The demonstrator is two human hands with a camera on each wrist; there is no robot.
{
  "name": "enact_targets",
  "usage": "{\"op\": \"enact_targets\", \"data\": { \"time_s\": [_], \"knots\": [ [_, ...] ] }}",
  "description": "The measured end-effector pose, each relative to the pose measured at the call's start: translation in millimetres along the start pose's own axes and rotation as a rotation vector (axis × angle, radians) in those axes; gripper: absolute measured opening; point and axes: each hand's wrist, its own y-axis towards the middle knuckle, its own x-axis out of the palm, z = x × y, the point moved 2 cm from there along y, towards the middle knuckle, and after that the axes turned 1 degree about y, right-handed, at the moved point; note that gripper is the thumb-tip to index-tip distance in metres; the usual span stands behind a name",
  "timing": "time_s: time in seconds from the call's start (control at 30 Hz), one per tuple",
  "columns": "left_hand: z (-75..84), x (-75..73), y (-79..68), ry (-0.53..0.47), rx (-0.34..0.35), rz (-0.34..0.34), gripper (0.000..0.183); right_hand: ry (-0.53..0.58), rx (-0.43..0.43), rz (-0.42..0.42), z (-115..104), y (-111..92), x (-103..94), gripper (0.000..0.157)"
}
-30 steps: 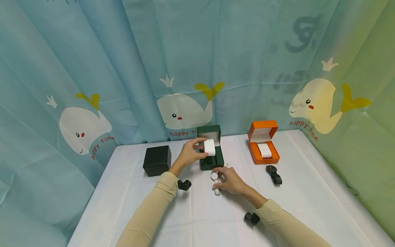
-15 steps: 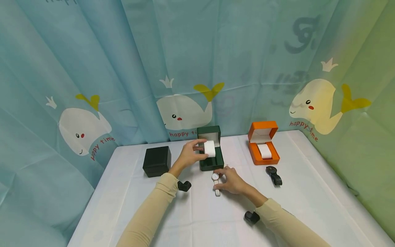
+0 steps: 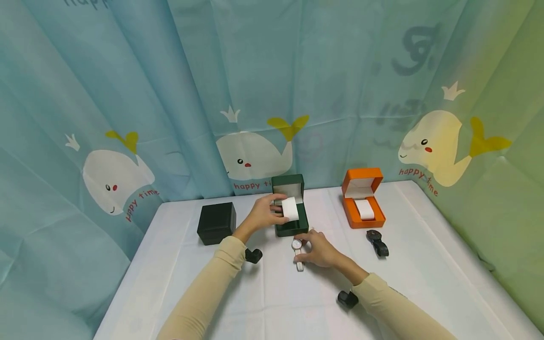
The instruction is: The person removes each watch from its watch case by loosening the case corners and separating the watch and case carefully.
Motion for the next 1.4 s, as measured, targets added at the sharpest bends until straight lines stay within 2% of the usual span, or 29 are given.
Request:
{"op": "enact_targets", "data": {
  "time_s": [0.1,0.27,0.4,0.63,0.83,1.4],
  "knots": [
    [3.1,1.9,1.5,0.101,0.033,-0.019,0.067,-0.005,0.003,-0.002,0,0,0.4,0.058],
    [6.0,4.7,4.4,0.191,0.063,-0.038,0.069,-0.01,-0.011,-0.003,-1,-1,0.1,0.058],
    [6.9,5.0,5.6,0.276,0.082,-0.031,0.067,-0.015,-0.024,-0.01,-2,0,-0.4,0.057],
    [6.6,3.0,7.6,0.398,0.117,-0.01,0.066,-0.016,0.004,-0.041,-2,-1,-3.3,0.059],
    [6.0,3.4,8.8,0.463,0.122,-0.015,0.066,-0.011,-0.019,-0.059,-3,-1,-6.8,0.057],
    [3.6,2.8,8.2,0.515,0.086,-0.039,0.069,-0.012,-0.049,-0.042,-6,-3,-12.1,0.058]
  ]
}}
